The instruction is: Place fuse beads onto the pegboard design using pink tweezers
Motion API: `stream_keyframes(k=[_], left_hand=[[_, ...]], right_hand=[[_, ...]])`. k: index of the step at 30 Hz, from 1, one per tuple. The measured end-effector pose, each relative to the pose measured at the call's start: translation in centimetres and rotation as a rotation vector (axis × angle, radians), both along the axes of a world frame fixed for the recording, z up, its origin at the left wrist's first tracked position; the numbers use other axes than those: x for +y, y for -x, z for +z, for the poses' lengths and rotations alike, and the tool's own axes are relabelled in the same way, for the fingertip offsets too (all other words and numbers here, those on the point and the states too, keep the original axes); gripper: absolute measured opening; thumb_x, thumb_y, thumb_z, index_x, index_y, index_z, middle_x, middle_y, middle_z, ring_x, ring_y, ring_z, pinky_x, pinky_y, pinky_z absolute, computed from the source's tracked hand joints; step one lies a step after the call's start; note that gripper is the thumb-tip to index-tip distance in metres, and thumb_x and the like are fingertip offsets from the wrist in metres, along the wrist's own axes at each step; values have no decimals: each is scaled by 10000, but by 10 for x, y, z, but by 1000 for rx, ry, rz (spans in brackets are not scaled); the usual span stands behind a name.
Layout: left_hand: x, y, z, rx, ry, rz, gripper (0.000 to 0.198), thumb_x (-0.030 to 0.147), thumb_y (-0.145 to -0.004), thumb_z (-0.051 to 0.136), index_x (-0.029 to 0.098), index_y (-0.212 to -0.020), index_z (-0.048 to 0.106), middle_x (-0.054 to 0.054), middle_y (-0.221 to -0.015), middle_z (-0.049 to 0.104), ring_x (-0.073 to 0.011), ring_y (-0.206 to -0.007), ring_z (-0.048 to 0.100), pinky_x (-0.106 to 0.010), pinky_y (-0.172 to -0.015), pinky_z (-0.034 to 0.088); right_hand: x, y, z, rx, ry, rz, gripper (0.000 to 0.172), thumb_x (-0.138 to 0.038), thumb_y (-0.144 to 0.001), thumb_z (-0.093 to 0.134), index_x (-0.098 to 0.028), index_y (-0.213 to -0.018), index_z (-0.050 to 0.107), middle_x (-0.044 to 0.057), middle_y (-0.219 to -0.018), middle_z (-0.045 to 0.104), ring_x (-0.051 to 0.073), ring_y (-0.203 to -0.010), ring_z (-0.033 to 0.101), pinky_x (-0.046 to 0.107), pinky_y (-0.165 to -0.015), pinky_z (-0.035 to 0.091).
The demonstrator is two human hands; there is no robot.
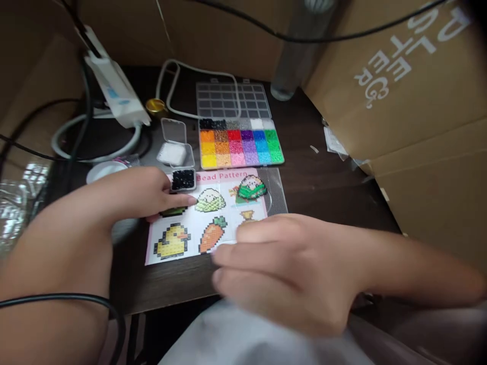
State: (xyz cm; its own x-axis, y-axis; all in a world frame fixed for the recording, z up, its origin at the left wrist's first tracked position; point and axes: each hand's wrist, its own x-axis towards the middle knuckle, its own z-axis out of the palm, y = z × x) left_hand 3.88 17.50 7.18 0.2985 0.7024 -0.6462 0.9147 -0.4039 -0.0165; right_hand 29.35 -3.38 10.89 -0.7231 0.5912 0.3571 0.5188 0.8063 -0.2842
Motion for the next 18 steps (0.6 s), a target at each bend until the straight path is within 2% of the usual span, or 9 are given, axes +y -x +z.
stream_keyframes(k=[2, 4, 6, 9, 10, 12, 13, 15, 18], left_hand=[[-4, -2, 5, -67, 60, 11, 752, 1006, -945, 745, 312, -656, 733, -87, -657, 816, -330, -737, 769, -464, -776, 498], [-5, -5, 8, -15, 75, 76, 758, 1002, -865, 842, 329, -564, 664, -106, -655, 821, -349, -752, 791, -498, -777, 503], [-5, -5, 9, 11, 83, 106, 765, 977, -865, 860, 335, -521, 626, -122, -662, 827, -368, -770, 802, -525, -789, 507], [-4, -4, 7, 9, 90, 107, 761, 972, -885, 833, 335, -531, 619, -137, -681, 837, -393, -791, 811, -541, -795, 504], [-5, -4, 7, 9, 89, 105, 759, 978, -881, 830, 334, -539, 620, -140, -687, 839, -397, -795, 813, -541, -791, 503], [-6, -3, 7, 19, 87, 104, 750, 975, -885, 816, 331, -554, 621, -142, -708, 847, -395, -792, 810, -541, -779, 506], [-6, -3, 7, 27, 82, 105, 745, 968, -893, 805, 329, -559, 620, -142, -717, 849, -389, -785, 805, -539, -771, 507], [-9, -5, 9, 40, 65, 109, 742, 952, -898, 794, 322, -557, 601, -142, -726, 843, -379, -764, 791, -532, -754, 501], [-11, -7, 12, 52, 49, 113, 742, 934, -892, 788, 314, -553, 561, -141, -737, 835, -367, -745, 772, -519, -743, 494]], right_hand=[[9, -15, -17, 129, -110, 34, 378, -74, -1240, 635, -221, -960, 841, 70, -1084, 950, 171, -806, 782, 285, -742, 716], [15, -35, -40, 264, -211, -37, 280, -36, -1196, 690, -207, -1063, 866, 116, -1167, 993, 208, -901, 890, 328, -814, 783], [19, -56, -63, 320, -229, -147, 148, -85, -1156, 815, -207, -1173, 897, 143, -1192, 1009, 259, -975, 955, 387, -882, 829], [27, -78, -89, 585, -168, -375, 169, -146, -1104, 924, -299, -1163, 963, 65, -1130, 1015, 280, -926, 976, 420, -829, 837], [30, -82, -94, 708, -97, -482, 158, -175, -1103, 945, -316, -1162, 983, 64, -1151, 1016, 283, -923, 975, 414, -778, 824], [36, -89, -101, 948, 66, -631, 72, -277, -1104, 990, -335, -1145, 1006, 71, -1192, 1014, 250, -789, 916, 401, -651, 762], [39, -91, -102, 1046, 159, -664, 36, -343, -1088, 1025, -338, -1120, 1009, 71, -1178, 1012, 219, -692, 852, 391, -589, 714], [45, -96, -103, 1188, 362, -698, 154, -455, -1019, 1101, -344, -1067, 1006, 64, -1103, 1001, 178, -595, 737, 380, -536, 639], [53, -102, -101, 1340, 567, -710, 250, -508, -914, 1183, -380, -1003, 988, 40, -1058, 988, 157, -608, 642, 356, -541, 571]])
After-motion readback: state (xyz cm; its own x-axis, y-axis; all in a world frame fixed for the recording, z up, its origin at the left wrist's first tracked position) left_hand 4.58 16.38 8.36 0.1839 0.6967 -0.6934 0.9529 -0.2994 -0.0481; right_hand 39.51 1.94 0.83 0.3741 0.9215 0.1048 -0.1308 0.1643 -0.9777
